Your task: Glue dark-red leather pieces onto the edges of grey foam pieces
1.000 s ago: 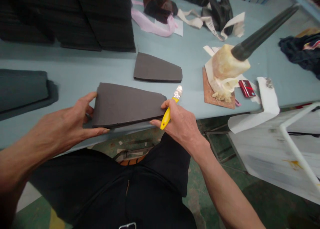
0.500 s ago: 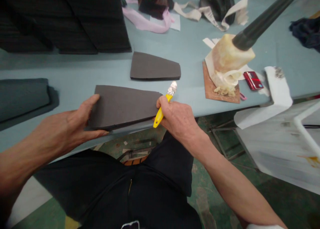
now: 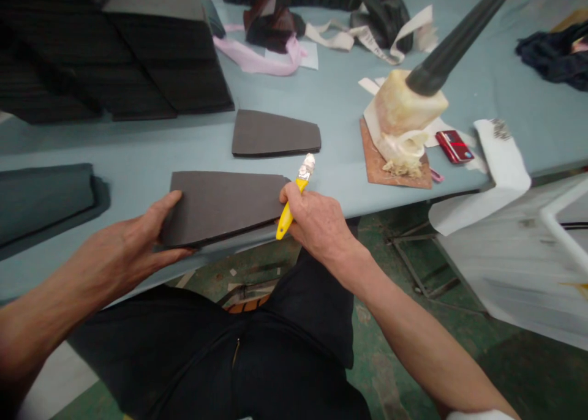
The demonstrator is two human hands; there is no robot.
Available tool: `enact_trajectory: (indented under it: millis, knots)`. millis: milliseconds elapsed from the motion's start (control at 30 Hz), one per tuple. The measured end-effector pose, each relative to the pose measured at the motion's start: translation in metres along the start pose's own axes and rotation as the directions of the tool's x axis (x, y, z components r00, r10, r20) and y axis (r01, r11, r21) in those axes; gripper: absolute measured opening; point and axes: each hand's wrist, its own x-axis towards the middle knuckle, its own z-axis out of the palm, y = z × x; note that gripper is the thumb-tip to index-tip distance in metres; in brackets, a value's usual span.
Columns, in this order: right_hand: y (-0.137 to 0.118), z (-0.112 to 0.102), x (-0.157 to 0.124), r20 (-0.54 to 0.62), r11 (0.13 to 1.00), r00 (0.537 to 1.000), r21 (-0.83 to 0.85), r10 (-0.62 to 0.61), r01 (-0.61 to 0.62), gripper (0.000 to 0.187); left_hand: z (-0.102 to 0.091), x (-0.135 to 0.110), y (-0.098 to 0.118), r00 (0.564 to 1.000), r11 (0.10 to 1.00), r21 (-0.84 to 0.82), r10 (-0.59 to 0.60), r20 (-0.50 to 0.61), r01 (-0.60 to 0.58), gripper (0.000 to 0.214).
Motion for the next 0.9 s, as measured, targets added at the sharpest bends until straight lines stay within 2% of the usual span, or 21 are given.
enact_trajectory:
  millis: [333,633,767,833,900]
  knots:
    - [0.007,0.011,-0.005,-0.06,0.995,0.996,0.058,-0.072,0.076,0.026,-0.009,0.0,0.007,0.995,0.997,-0.052,-0.058,0.086,0.063,0.098]
    - [0.009,0.017,-0.004,-0.124,0.993,0.987,0.046,-0.102,0.108,0.026,-0.005,0.001,0.009,0.999,0.994,-0.11,-0.017,0.046,0.022,0.094]
    - [0.018,0.012,-0.013,-0.134,0.987,0.982,0.074,-0.133,0.144,0.03,-0.014,-0.007,0.006,0.998,0.999,-0.016,-0.032,0.058,0.033,0.088]
    - [0.025,0.007,-0.022,-0.187,0.989,0.975,0.067,-0.116,0.131,0.034,-0.022,-0.016,-0.003,0.999,1.0,0.011,-0.021,0.045,0.021,0.084]
    - [0.029,0.0,-0.029,-0.263,0.994,0.962,0.06,-0.077,0.096,0.036,-0.03,-0.023,-0.01,1.0,1.0,-0.01,0.0,-0.019,0.0,0.077]
